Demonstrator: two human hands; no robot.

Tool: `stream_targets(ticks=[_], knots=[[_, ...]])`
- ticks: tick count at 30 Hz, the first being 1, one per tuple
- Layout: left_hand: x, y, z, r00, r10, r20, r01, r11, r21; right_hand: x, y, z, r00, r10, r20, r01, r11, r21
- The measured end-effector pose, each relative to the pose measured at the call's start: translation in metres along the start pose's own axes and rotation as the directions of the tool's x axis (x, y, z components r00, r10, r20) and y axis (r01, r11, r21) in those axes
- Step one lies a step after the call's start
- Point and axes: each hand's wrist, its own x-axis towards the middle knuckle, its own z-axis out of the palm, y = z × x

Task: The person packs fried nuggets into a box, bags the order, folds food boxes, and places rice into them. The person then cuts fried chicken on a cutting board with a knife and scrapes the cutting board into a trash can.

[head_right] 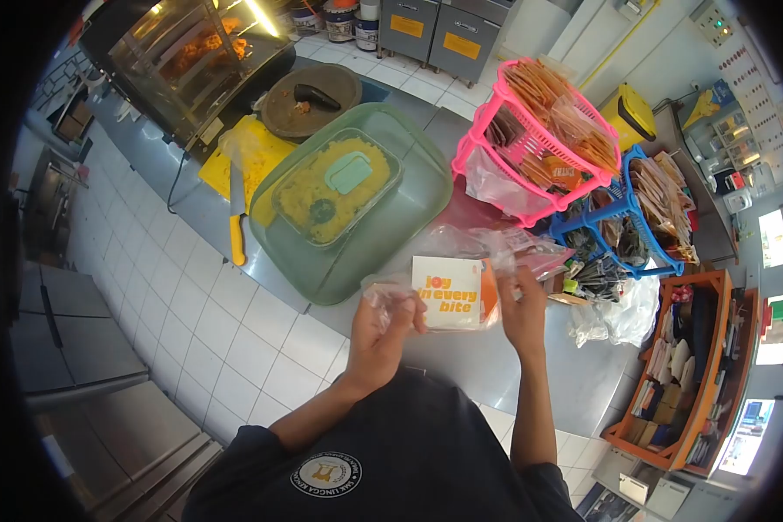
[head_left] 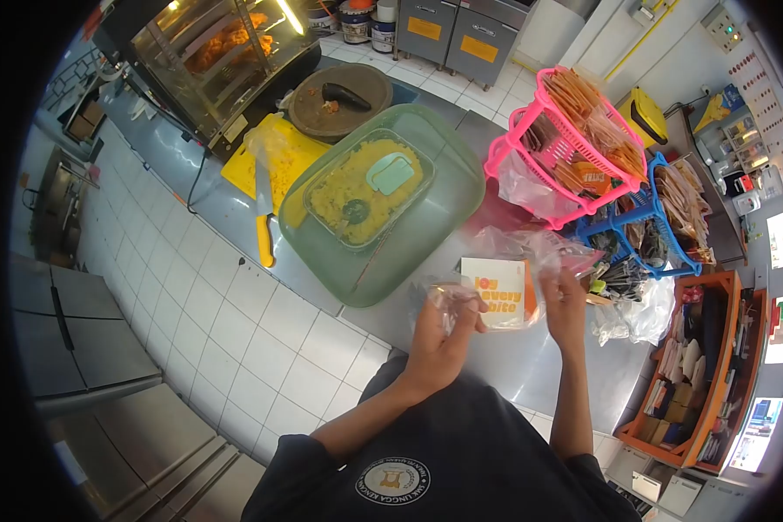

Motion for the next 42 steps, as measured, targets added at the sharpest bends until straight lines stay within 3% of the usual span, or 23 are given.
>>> stream_targets(ticks=[3, 4, 7, 8, 9, 11, 12, 15, 17, 19, 22, 23, 25, 27, 29, 31, 34, 35, 37, 38, 41, 42], knots=[[0.000, -0.002, -0.002, 0.998, 0.062, -0.014, -0.062, 0.997, -0.049, -0.004, -0.024, -0.019, 0.986, 0.111, -0.122, -0.065, 0.942, 0.330], [0.002, -0.002, -0.002, 0.998, 0.063, -0.016, -0.063, 0.997, -0.037, -0.012, -0.033, -0.022, 0.991, 0.058, -0.122, -0.018, 0.952, 0.306], [0.008, 0.000, 0.013, 1.000, 0.012, 0.012, -0.013, 0.997, 0.082, -0.029, -0.057, -0.009, 0.995, 0.042, 0.094, -0.088, 0.819, 0.567], [0.011, 0.001, 0.019, 1.000, -0.012, 0.029, 0.008, 0.991, 0.135, -0.030, -0.057, -0.004, 0.973, 0.101, 0.208, -0.197, 0.833, 0.517], [0.012, -0.001, 0.019, 0.989, 0.069, 0.132, -0.113, 0.927, 0.357, -0.031, -0.064, -0.003, 0.968, 0.118, 0.220, -0.228, 0.774, 0.591], [0.019, -0.006, 0.018, 0.915, 0.161, 0.369, -0.384, 0.621, 0.683, -0.027, -0.081, 0.000, 0.959, 0.129, 0.251, -0.275, 0.635, 0.722], [0.018, -0.004, 0.018, 0.914, 0.108, 0.391, -0.387, 0.522, 0.760, -0.028, -0.086, 0.006, 0.978, 0.117, 0.175, -0.207, 0.674, 0.709], [0.016, 0.014, 0.024, 0.898, -0.049, 0.438, -0.420, 0.206, 0.884, -0.033, -0.102, 0.019, 0.980, 0.020, 0.198, -0.120, 0.853, 0.507], [0.019, 0.032, 0.027, 0.874, -0.145, 0.464, -0.465, 0.029, 0.885, -0.032, -0.101, 0.019, 0.937, 0.134, 0.322, -0.313, 0.731, 0.607], [0.022, 0.040, 0.023, 0.857, -0.096, 0.506, -0.506, 0.023, 0.862, -0.024, -0.111, 0.023, 0.900, 0.215, 0.378, -0.431, 0.557, 0.710], [0.039, 0.047, 0.004, 0.794, -0.089, 0.602, -0.591, 0.125, 0.797, -0.023, -0.106, 0.037, 0.929, 0.228, 0.293, -0.371, 0.521, 0.769], [0.047, 0.046, -0.005, 0.762, -0.095, 0.640, -0.619, 0.179, 0.764, -0.021, -0.105, 0.037, 0.925, 0.231, 0.303, -0.381, 0.554, 0.740], [0.059, 0.035, -0.022, 0.754, 0.108, 0.648, -0.654, 0.221, 0.724, -0.017, -0.103, 0.035, 0.915, 0.245, 0.321, -0.402, 0.612, 0.681], [0.062, 0.012, -0.033, 0.797, 0.251, 0.550, -0.603, 0.394, 0.694, -0.014, -0.101, 0.039, 0.918, 0.200, 0.343, -0.389, 0.625, 0.677], [0.054, -0.011, -0.035, 0.896, 0.285, 0.341, -0.440, 0.673, 0.594, -0.014, -0.104, 0.041, 0.924, 0.209, 0.320, -0.374, 0.663, 0.649], [0.066, -0.010, -0.025, 0.887, 0.300, 0.350, -0.456, 0.684, 0.569, -0.014, -0.115, 0.036, 0.931, 0.269, 0.245, -0.363, 0.723, 0.587], [0.087, -0.026, -0.023, 0.762, 0.241, 0.601, -0.613, 0.567, 0.549, -0.018, -0.148, 0.023, 0.908, 0.097, 0.408, -0.162, 0.978, 0.128], [0.095, -0.032, -0.023, 0.679, 0.191, 0.709, -0.688, 0.502, 0.523, -0.023, -0.149, 0.027, 0.926, -0.006, 0.378, 0.022, 0.999, -0.037], [0.101, -0.033, -0.016, 0.573, 0.099, 0.814, -0.769, 0.409, 0.492, -0.041, -0.148, 0.038, 0.911, -0.207, 0.357, 0.343, 0.862, -0.374], [0.102, -0.033, -0.012, 0.513, 0.044, 0.857, -0.807, 0.364, 0.465, -0.045, -0.146, 0.045, 0.918, -0.157, 0.364, 0.296, 0.882, -0.367], [0.098, -0.032, -0.001, 0.459, -0.034, 0.888, -0.842, 0.304, 0.446, -0.061, -0.155, 0.050, 0.914, -0.144, 0.380, 0.359, 0.726, -0.587], [0.098, -0.034, 0.001, 0.433, -0.037, 0.900, -0.864, 0.267, 0.427, -0.065, -0.160, 0.051, 0.899, -0.058, 0.435, 0.342, 0.713, -0.612]])
